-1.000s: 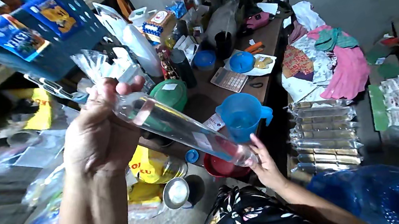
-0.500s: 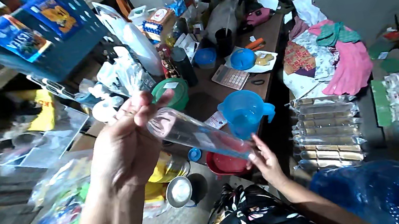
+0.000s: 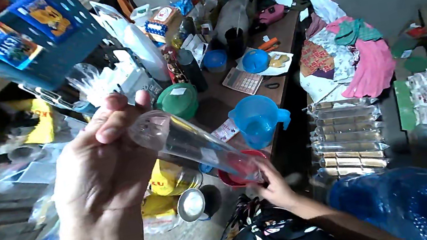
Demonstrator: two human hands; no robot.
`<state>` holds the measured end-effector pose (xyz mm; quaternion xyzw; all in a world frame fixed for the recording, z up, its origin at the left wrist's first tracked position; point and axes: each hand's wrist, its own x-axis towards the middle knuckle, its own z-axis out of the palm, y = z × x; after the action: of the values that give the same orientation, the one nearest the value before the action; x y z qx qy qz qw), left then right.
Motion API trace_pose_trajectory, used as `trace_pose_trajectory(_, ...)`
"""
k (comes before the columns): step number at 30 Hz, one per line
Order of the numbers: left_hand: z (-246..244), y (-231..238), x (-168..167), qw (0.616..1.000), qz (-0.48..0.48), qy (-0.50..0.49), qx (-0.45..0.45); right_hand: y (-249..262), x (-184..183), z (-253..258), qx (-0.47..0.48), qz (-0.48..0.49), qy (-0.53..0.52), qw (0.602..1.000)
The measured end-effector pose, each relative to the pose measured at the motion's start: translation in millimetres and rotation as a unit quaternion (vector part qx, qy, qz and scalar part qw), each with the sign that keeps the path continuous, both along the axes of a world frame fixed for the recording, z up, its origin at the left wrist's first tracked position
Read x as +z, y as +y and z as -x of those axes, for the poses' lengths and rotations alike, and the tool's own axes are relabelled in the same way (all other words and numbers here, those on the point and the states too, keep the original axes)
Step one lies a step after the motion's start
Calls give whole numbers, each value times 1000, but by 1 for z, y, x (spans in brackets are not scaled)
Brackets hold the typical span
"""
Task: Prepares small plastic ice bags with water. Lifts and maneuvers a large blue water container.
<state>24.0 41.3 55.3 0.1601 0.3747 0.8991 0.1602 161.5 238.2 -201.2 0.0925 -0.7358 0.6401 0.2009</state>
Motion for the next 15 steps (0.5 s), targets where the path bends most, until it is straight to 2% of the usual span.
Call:
trace_pose_trajectory(2, -3, 7, 5, 992, 112, 26, 59, 4, -6, 5, 18, 123, -31, 992)
trace_pose_trajectory(3, -6, 12, 7, 974, 191, 56, 105, 7, -6, 4, 46, 204, -74, 975)
trace_pose_trajectory(5, -9, 17, 8, 927, 313, 132, 159, 14, -2, 1, 87, 356, -190, 911)
trace_pose_trajectory(7, -12, 12, 4, 905, 356, 183, 146, 17, 0, -1, 92, 429, -273, 856)
trace_pose_trajectory(9, -17, 5, 1, 913, 346, 196, 95, 21, -4, -1, 116, 441, -290, 841)
trace_pose_trajectory(12, -23, -2, 3, 943, 292, 150, 53, 29, -23, -1, 212, 414, -203, 862)
trace_pose_trajectory(15, -21, -1, 4, 929, 308, 193, 65, 28, -20, 0, 178, 363, -200, 893)
